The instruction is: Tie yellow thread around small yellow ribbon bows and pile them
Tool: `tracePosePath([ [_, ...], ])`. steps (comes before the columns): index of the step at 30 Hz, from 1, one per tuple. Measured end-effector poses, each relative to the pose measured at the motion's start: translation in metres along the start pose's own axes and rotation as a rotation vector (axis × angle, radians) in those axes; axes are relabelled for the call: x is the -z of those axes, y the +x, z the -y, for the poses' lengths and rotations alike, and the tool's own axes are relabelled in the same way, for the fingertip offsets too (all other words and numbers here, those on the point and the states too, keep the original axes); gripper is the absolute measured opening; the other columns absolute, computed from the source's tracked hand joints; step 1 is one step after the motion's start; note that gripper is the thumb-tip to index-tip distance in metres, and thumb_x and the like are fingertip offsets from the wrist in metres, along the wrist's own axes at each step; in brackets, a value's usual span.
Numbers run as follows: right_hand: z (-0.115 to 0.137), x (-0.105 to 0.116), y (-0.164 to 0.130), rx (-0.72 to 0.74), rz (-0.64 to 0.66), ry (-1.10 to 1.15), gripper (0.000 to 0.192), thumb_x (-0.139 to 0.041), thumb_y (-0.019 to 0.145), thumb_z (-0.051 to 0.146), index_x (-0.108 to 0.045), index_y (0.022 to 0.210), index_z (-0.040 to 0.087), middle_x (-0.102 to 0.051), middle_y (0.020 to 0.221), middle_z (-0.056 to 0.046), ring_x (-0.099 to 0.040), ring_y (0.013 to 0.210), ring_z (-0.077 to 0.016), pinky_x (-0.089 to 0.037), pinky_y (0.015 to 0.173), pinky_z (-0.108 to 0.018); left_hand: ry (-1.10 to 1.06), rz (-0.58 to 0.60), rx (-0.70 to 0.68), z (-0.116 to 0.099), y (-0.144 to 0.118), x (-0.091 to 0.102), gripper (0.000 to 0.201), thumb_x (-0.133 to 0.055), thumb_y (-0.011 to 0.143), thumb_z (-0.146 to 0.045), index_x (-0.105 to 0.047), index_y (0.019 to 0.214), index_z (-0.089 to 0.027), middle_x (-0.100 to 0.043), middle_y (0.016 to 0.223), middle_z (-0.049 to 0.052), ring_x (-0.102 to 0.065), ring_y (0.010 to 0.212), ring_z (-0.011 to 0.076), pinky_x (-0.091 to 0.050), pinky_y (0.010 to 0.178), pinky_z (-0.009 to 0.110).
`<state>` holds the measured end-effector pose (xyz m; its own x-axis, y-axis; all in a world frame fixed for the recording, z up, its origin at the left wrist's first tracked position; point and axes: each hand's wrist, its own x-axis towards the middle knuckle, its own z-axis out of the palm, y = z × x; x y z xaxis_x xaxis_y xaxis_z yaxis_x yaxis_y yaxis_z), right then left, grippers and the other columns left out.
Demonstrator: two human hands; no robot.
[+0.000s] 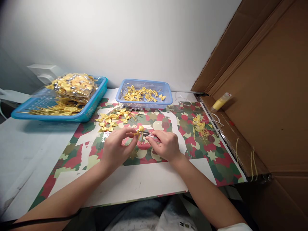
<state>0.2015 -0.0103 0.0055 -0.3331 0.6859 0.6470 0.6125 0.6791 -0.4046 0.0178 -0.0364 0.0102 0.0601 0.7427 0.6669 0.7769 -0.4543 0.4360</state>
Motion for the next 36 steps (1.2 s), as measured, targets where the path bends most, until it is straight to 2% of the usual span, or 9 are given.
tracePosePath([
  [16, 0.000, -0.001, 0.000, -0.023, 0.010, -0.001, 0.028, -0.058, 0.088, 0.035, -0.060, 0.066, 0.018, -0.052, 0.048, 0.004, -0.044, 0.043, -0.0078, -0.032, 0.046, -0.021, 0.008, 0.012, 0.012, 0.002, 0.000, -0.001, 0.006, -0.059, 0.082, -0.019, -0.054, 0.084, -0.021, -0.068, 0.066, -0.004, -0.065, 0.062, 0.0149, -0.042, 0.064, 0.029],
  [19, -0.001, 0.000, 0.000, -0.041, 0.013, 0.012, 0.027, -0.058, 0.087, 0.036, -0.060, 0.066, 0.017, -0.053, 0.049, 0.003, -0.044, 0.044, -0.0081, -0.034, 0.047, -0.021, -0.027, 0.022, 0.063, 0.001, 0.000, 0.000, 0.006, -0.060, 0.081, -0.020, -0.055, 0.085, -0.021, -0.069, 0.067, -0.003, -0.067, 0.066, 0.0161, -0.044, 0.066, 0.029],
  [23, -0.005, 0.002, 0.000, -0.102, 0.008, 0.036, 0.026, -0.059, 0.084, 0.039, -0.061, 0.070, 0.017, -0.056, 0.053, 0.002, -0.045, 0.046, -0.0084, -0.036, 0.048, -0.020, -0.168, 0.073, 0.234, 0.001, 0.003, 0.003, 0.009, -0.060, 0.082, -0.022, -0.058, 0.091, -0.023, -0.071, 0.070, -0.003, -0.068, 0.068, 0.0153, -0.047, 0.064, 0.027],
  [26, -0.010, 0.003, 0.003, -0.225, 0.080, 0.011, 0.028, -0.057, 0.084, 0.041, -0.060, 0.068, 0.019, -0.055, 0.051, 0.003, -0.048, 0.047, -0.0095, -0.035, 0.049, -0.021, -0.307, 0.142, 0.374, 0.003, 0.005, 0.005, 0.011, -0.059, 0.084, -0.026, -0.062, 0.094, -0.023, -0.071, 0.071, -0.002, -0.068, 0.065, 0.0144, -0.047, 0.055, 0.023],
  [30, -0.018, 0.002, 0.008, -0.420, 0.281, -0.139, 0.028, -0.057, 0.086, 0.042, -0.060, 0.068, 0.020, -0.062, 0.060, 0.001, -0.055, 0.057, -0.0136, -0.031, 0.050, -0.023, -0.411, 0.170, 0.462, 0.008, 0.006, 0.004, 0.012, -0.059, 0.082, -0.029, -0.065, 0.088, -0.021, -0.072, 0.077, 0.003, -0.069, 0.072, 0.0171, -0.048, 0.050, 0.022],
  [34, -0.025, -0.002, 0.009, -0.426, 0.319, -0.176, 0.023, -0.059, 0.087, 0.040, -0.064, 0.074, 0.021, -0.066, 0.075, -0.001, -0.059, 0.073, -0.0170, -0.035, 0.057, -0.024, -0.443, 0.201, 0.405, 0.016, 0.018, 0.005, 0.011, -0.059, 0.081, -0.030, -0.064, 0.079, -0.020, -0.070, 0.072, 0.002, -0.066, 0.066, 0.0157, -0.051, 0.055, 0.025],
  [36, -0.027, -0.005, 0.009, -0.410, 0.314, -0.175, 0.021, -0.061, 0.086, 0.038, -0.065, 0.075, 0.020, -0.066, 0.079, -0.002, -0.059, 0.079, -0.0180, -0.038, 0.062, -0.025, -0.461, 0.130, 0.370, 0.023, 0.034, 0.007, 0.014, -0.059, 0.080, -0.031, -0.063, 0.074, -0.020, -0.068, 0.070, 0.002, -0.063, 0.063, 0.0146, -0.050, 0.057, 0.025],
])
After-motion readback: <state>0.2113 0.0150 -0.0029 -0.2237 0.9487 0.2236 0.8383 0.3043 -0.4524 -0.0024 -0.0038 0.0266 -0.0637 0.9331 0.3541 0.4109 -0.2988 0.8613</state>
